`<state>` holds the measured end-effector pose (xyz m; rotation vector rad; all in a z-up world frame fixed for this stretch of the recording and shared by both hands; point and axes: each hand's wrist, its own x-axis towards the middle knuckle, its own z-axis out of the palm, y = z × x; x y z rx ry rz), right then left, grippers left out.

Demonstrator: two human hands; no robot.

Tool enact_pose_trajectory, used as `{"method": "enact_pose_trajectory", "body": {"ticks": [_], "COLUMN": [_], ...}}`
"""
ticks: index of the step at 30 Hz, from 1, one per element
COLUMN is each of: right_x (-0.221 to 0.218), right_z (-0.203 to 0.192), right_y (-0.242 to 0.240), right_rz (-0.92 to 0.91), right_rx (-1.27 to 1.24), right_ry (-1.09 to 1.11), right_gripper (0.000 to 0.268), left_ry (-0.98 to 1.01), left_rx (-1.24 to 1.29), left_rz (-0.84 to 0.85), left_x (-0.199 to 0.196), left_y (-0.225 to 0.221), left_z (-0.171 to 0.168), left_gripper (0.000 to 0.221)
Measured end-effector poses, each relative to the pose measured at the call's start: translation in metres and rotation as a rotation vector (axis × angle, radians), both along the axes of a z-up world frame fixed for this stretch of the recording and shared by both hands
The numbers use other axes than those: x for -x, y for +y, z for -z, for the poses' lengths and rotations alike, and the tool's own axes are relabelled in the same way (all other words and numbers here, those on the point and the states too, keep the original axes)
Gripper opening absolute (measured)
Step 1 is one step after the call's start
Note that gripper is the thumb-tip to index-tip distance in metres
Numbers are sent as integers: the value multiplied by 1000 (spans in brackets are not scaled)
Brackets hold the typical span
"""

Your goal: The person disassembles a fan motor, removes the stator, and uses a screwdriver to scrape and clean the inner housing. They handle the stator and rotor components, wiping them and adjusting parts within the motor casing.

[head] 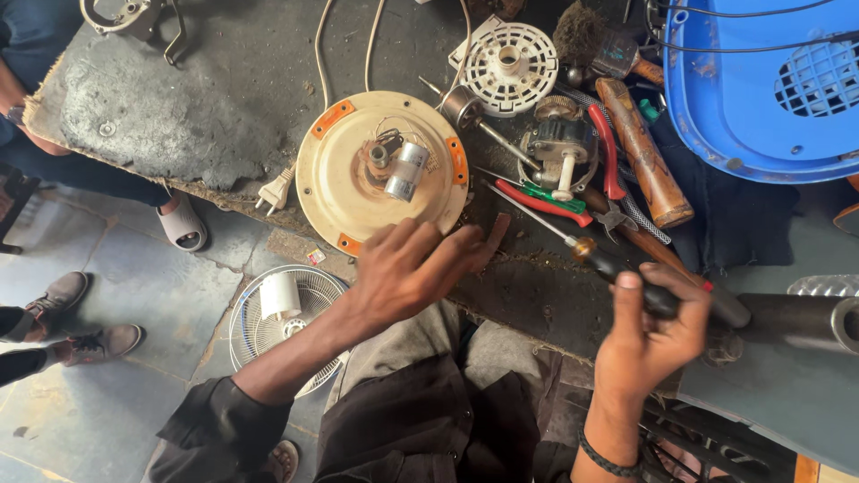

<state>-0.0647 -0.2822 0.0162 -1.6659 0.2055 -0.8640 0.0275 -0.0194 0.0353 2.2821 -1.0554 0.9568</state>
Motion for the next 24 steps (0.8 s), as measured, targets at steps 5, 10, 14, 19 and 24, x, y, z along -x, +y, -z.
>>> {"method": "enact_pose_trajectory", "body": {"ticks": [5, 10, 14, 19, 24], "right_x": [-4, -7, -3, -4, -5], "right_z": [-4, -8, -8, -9, -8], "right_y": [7, 10, 10, 8, 8], "right_rz": [78, 70, 70, 76, 78], "right_rx": [476, 427, 424, 401, 422], "right_ry": [110, 138, 140, 164, 159], "right_gripper": [15, 15, 14, 12, 13], "left_ry": [-83, 218, 375, 303, 277], "left_rx": [203, 307, 446, 464, 470], "left_rz": [-327, -254, -186, -204, -186], "left_x": [-21, -31, -34, -41, -40], "left_y": [29, 38, 32, 32, 34], "left_z": [-34, -49, -42, -33, -27], "left_gripper": [36, 24, 23, 22, 21]}}
